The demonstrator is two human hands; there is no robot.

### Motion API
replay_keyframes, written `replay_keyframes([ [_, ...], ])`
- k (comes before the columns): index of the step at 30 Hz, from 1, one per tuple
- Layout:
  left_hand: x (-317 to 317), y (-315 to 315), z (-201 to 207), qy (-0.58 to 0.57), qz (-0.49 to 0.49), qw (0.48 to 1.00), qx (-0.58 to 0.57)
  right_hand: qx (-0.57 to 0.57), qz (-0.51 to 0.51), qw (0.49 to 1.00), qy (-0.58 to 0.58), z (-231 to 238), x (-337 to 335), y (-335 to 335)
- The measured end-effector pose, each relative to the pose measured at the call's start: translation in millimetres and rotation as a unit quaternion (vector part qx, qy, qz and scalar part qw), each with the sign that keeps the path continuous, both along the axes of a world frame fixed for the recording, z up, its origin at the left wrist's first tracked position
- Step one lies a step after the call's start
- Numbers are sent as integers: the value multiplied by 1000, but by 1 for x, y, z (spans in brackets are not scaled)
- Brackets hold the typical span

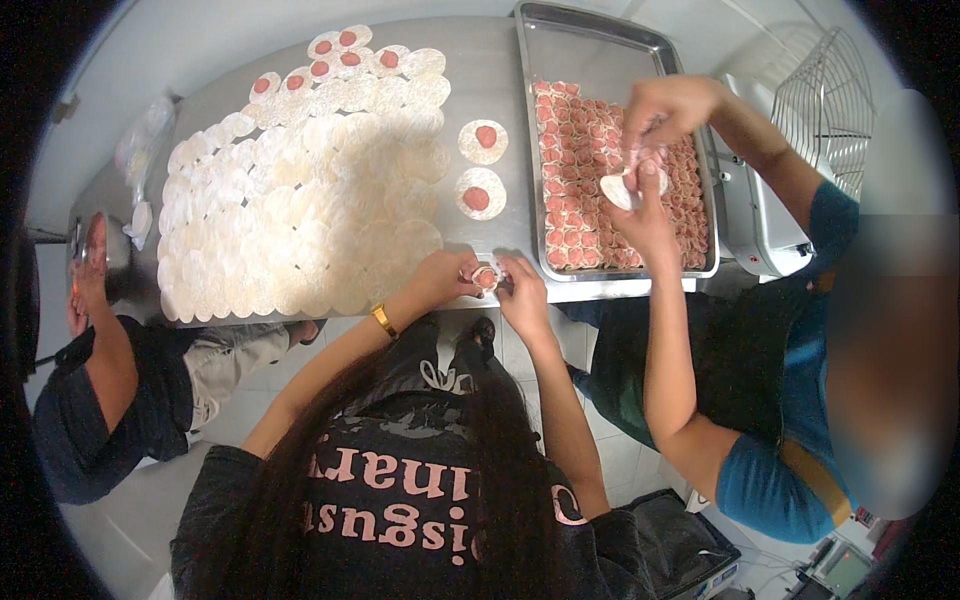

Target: The person places small pink filling onto white circular wrappers and folds them into dumplings, then arranges the finished dumplings on a metal tray. Another person assists by placing filling onto wrappers.

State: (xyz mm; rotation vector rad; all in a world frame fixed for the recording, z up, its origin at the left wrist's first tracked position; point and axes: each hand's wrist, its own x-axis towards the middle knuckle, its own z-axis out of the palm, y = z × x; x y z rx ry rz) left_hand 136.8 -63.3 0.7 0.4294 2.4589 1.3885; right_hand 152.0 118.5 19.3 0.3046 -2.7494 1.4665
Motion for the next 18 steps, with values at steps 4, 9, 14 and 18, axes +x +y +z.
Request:
replay_keyframes([
  [4, -1, 1, 2, -22, 0, 999, 30, 25, 2, 998, -59, 0, 2, -2],
  [9, 0, 7, 0, 11, -9, 999, -33, 34, 10, 999, -13, 3, 0, -3],
  [14, -5, 6, 2, -9, -17, 999, -47, 13, -12, 999, -32, 2, 3, -2],
  [18, -8, 10, 4, 25, -49, 996, -70, 73, -5, 997, -36, 0, -1, -2],
])
